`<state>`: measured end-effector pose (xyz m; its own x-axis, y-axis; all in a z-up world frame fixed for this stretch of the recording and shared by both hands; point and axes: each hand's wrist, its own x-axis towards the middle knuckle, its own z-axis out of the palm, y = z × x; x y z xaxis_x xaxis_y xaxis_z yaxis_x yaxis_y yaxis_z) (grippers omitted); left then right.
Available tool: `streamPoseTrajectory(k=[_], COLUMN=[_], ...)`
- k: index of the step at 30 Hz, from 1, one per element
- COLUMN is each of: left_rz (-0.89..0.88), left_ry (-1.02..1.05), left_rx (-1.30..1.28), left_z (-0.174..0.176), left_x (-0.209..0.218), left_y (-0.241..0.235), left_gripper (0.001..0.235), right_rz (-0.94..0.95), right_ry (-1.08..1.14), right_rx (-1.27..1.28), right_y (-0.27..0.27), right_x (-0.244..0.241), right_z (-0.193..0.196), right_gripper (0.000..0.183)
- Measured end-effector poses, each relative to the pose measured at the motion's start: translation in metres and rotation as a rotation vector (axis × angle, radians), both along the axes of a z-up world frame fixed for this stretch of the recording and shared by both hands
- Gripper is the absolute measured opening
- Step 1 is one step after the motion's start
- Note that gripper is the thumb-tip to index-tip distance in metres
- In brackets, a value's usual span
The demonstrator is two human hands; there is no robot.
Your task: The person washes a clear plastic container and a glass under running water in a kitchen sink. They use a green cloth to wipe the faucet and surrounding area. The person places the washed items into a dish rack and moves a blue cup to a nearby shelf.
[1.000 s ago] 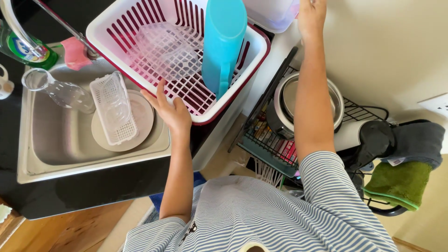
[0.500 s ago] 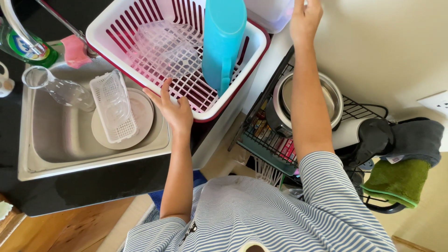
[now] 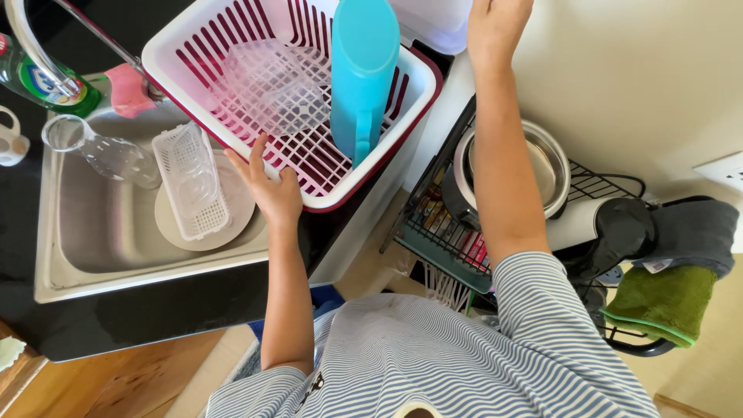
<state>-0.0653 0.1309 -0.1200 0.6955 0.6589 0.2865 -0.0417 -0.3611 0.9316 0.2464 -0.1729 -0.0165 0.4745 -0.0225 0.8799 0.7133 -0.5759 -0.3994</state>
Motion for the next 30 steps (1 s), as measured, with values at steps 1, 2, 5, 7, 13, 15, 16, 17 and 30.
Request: streamPoseTrajectory(k=[1,2,5,7,13,15,16,17,30], left_rz=[0.011,0.012,0.029,0.011,0.016,0.011,0.011,0.007,0.079], left_ry=[-0.006,-0.006,0.011,-0.002,-0.017,-0.035,-0.051,-0.050,-0.040], left_rx=[-0.002,-0.004,0.017,-0.050,-0.031,-0.021,-0.014,-0.013,0.009], left_z=[-0.001,0.000,0.004,0.005,0.006,0.004,0.003,0.006,-0.014], left_x=[-0.002,-0.002,0.000,0.001,0.004,0.005,0.006,0.006,0.010], left_y=[-0.001,-0.001,-0.002,-0.002,-0.002,-0.002,-0.002,-0.002,-0.008], left_gripper=[0.064,0.064,0.064,0.062,0.067,0.067,0.067,0.067,0.059], right_rz=[-0.009,-0.008,-0.014,0.015,0.055,0.065,0.079,0.076,0.054], right_ry=[0.032,0.031,0.077,0.008,-0.079,-0.087,-0.091,-0.090,-0.028], right_rx=[-0.008,-0.010,-0.036,-0.060,-0.147,-0.166,-0.186,-0.185,-0.176], right_y=[0.001,0.002,0.010,0.024,0.044,0.044,0.045,0.047,0.041], right_x=[-0.011,-0.015,-0.033,-0.055,-0.098,-0.105,-0.108,-0.115,-0.097], right_z=[0.003,0.003,0.011,0.024,0.042,0.043,0.043,0.040,0.012], right_gripper=[0.029,0.029,0.029,0.015,0.022,0.027,0.032,0.032,0.038])
